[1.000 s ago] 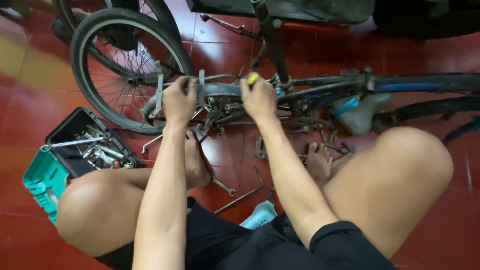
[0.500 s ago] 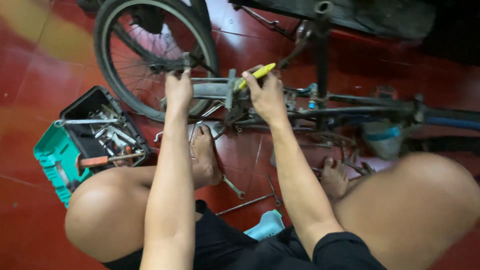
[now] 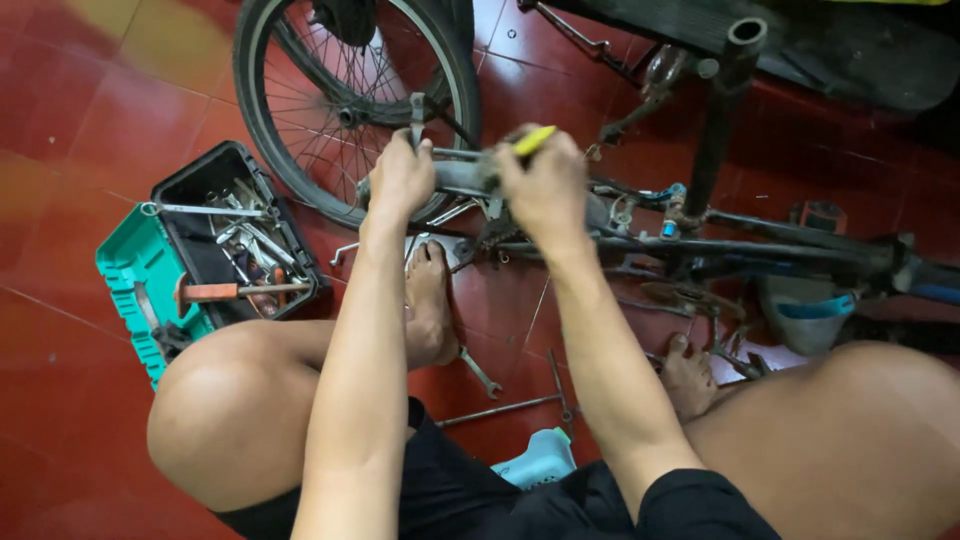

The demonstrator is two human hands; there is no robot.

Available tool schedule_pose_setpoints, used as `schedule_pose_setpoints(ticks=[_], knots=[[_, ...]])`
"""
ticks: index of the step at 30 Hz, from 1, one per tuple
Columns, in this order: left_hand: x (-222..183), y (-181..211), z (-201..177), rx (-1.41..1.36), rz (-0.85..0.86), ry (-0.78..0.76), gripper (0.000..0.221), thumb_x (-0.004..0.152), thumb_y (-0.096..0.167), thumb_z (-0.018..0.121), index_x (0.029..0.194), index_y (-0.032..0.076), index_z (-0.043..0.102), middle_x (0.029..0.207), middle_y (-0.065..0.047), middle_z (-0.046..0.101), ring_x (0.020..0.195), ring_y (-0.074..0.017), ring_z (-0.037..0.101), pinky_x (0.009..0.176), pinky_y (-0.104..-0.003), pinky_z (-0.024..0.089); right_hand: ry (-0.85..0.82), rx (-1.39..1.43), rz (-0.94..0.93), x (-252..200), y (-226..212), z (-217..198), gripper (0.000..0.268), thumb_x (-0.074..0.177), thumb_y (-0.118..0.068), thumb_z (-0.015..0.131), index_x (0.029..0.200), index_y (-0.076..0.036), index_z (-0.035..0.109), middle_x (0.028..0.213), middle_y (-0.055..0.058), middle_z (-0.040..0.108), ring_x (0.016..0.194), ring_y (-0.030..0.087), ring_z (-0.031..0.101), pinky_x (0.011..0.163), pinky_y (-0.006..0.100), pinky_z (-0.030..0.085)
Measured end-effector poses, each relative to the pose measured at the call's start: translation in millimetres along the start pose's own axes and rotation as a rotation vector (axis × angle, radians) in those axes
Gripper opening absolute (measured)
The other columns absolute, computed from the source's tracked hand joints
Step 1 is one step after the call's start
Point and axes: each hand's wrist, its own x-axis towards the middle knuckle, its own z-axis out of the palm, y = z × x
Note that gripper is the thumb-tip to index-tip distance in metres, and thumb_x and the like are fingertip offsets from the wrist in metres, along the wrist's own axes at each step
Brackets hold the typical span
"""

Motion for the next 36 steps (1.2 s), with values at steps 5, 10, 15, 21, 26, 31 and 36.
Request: schedule_pose_setpoints(ticks=[5,10,15,21,26,31,36], knots=[[14,-13,12,-0.022,-0.038,-0.001,0.046,0.104,0.034,0.044,0.141,0.01,0.053,0.132,-0.025,0.065,0.13,-0.0443,0.058,0.112,-0.058,0.043,-0.243,0.077,-0.021,-10,-1,37,0.036,0.095,-0.04,0.069,0.113,-0.01,0.075,0.108,0.023,0.072,0.11,0.047,0.066,0.104,0.057,0.042],[8,-11,7,-0.055,-0.058,0.005,0.051,0.1,0.042,0.05,0.143,0.015,0.055,0.131,-0.022,0.067,0.129,-0.0416,0.06,0.11,-0.056,0.045,0.079,-0.185,0.178,-11,37,-10,0.041,0.087,-0.045,0.081,0.114,-0.015,0.07,0.11,0.014,0.068,0.115,0.039,0.062,0.106,0.054,0.035],[-4,7,15,-0.051,0.038,0.081,0.071,0.094,0.036,0.068,0.147,-0.006,0.044,0.138,-0.034,0.057,0.131,-0.0527,0.054,0.112,-0.064,0.04,0.27,-0.265,-0.056,-13,31,-38,0.026,0.093,-0.027,0.076,0.099,-0.003,0.069,0.088,0.018,0.067,0.09,0.04,0.066,0.083,0.048,0.052],[-27,71,36,-0.066,0.623,0.609,0.051,0.087,0.02,0.076,0.13,-0.001,0.059,0.131,-0.024,0.061,0.123,-0.0447,0.054,0.111,-0.053,0.039,-0.245,0.087,-0.17,-38,-5,-75,0.021,0.087,-0.01,0.073,0.108,-0.005,0.071,0.108,0.011,0.063,0.088,0.03,0.065,0.078,0.04,0.053],[-89,183,11,-0.771,0.857,0.062,0.035,0.102,0.017,0.063,0.133,0.003,0.057,0.122,-0.013,0.073,0.108,-0.0208,0.073,0.092,-0.031,0.059,-0.009,0.357,0.06,-46,-18,-154,0.016,0.093,-0.01,0.07,0.107,-0.003,0.068,0.087,0.004,0.068,0.074,0.012,0.06,0.067,0.025,0.048],[-126,236,2,-0.834,1.066,0.009,0.023,0.099,0.02,0.063,0.11,0.0,0.064,0.098,-0.01,0.077,0.08,-0.0187,0.074,0.071,-0.031,0.06,-0.034,0.205,0.043,-61,-11,-194,0.011,0.099,-0.009,0.064,0.102,0.002,0.063,0.087,0.007,0.064,0.074,0.014,0.054,0.07,0.026,0.047],[-107,236,41,-0.822,1.016,0.174,0.022,0.095,0.02,0.059,0.091,-0.001,0.064,0.068,-0.008,0.069,0.054,-0.0196,0.054,0.051,-0.036,0.046,-0.646,-0.334,0.209,-69,50,-140,0.028,0.083,-0.031,0.075,0.089,-0.004,0.076,0.081,0.011,0.077,0.062,0.028,0.068,0.062,0.041,0.055]])
